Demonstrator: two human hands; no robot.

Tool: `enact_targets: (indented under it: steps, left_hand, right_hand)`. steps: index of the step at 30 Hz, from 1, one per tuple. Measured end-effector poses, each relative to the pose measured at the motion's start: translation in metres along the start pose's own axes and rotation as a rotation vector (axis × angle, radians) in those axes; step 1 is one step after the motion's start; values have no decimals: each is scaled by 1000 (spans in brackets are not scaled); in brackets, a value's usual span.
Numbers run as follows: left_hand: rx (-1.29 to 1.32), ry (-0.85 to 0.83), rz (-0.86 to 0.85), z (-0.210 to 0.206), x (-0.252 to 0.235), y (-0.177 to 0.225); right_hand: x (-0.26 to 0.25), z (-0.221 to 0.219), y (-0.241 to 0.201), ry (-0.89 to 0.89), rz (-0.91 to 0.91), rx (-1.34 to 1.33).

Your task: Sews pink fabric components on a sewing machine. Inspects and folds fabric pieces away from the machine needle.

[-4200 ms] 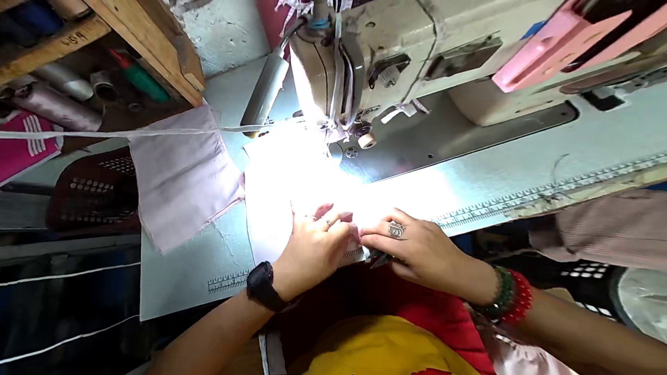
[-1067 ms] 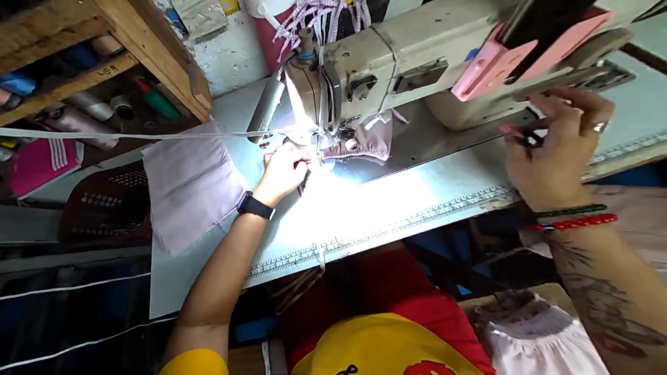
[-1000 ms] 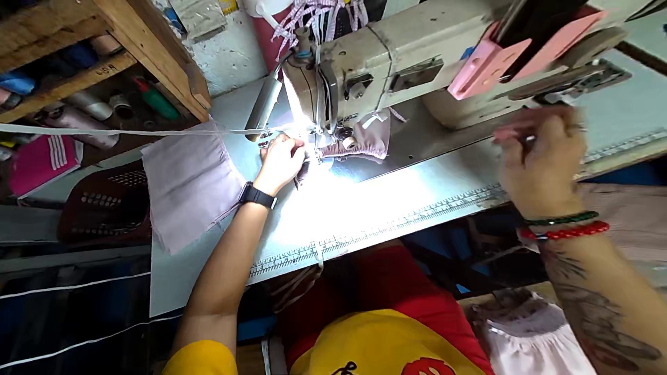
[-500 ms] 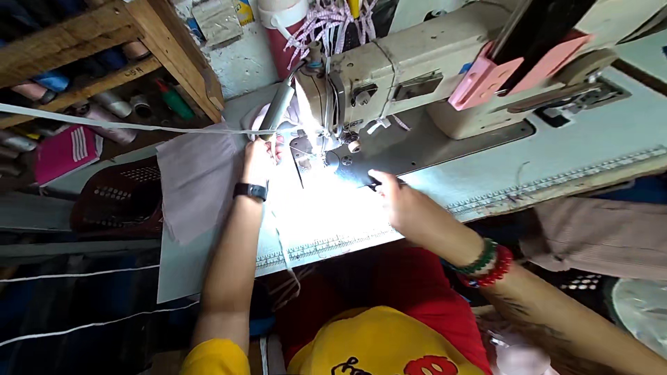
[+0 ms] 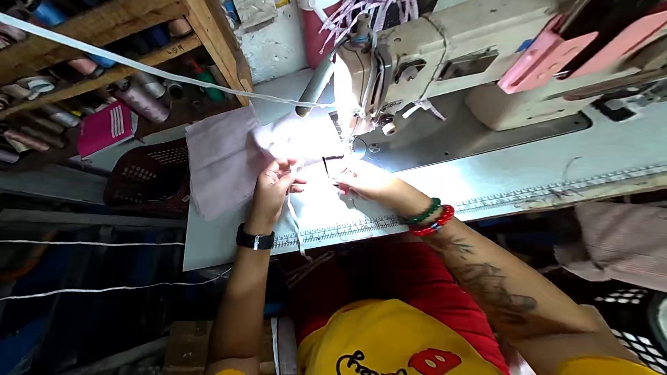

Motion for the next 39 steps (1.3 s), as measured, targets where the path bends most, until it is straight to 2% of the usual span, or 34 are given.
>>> enact_targets:
  steps: [2,3,5,8,10,13,15,17,19,22,24,26,29,32,35,37,39]
  left_hand:
    - [-8,-160,-6,-12,6,10]
    - [-3,-208,-9,-18,7,12]
    - [24,-257,3,-28,9,16]
    - [49,-250,33,-31,10,17]
    - [-15,-210,22,-23,12,17]
    - [-157,-75,-41,-8,17,24]
    - [-254,19,-102,0,28,33]
    - [-360,162,-207,10,37,42]
    - [-495,296,-405,21,40,49]
    - [-603,353,-615,35,41,63]
    - [-578,354,-691,34,40,72]
    - [-527,225,-749,-10,37,84]
    - [-411,-133,-805,-123,44,93]
    - [-418,-523,-750,-224,70,65]
    - [-348,-981,-527,-306,122,18]
    - [-131,-1306,-236,-348,161,-1]
    - [156,-1521,70,-377,191,-5]
  right_hand:
    - [5,-11,5,-269,-169,-370]
    - [7,-16,5,-343,-208,-460]
    - [8,-21,1,-406,-199,-544]
    - [11,-25,-6,-409,-117,-596]
    - [16,-20,-10,-267,4,-487]
    - [20,1,-15,292,225,242]
    - [20,5,-11,486,322,539]
    - [23,8,-9,520,413,583]
    - [38,16,-20,472,520,481]
    - [79,47,-25,344,588,303]
    - [114,81,-18,387,527,259]
    - [155,108,-10,482,441,242]
    - [231,134,9,613,313,77]
    - [324,164,47,673,137,61]
    - [423,176,87,613,-261,154]
    - [473,176,104,547,-500,136]
    - [502,180,114,498,-593,84]
Point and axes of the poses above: each hand's wrist, its own x-axis away from the middle knuckle, its own z-axis out of the back of the hand, y = z × x, the point moved 4 cm from there along -x, towards the middle knuckle, and after that the axes turned 10 degrees about -z, right-handed, at the moved point
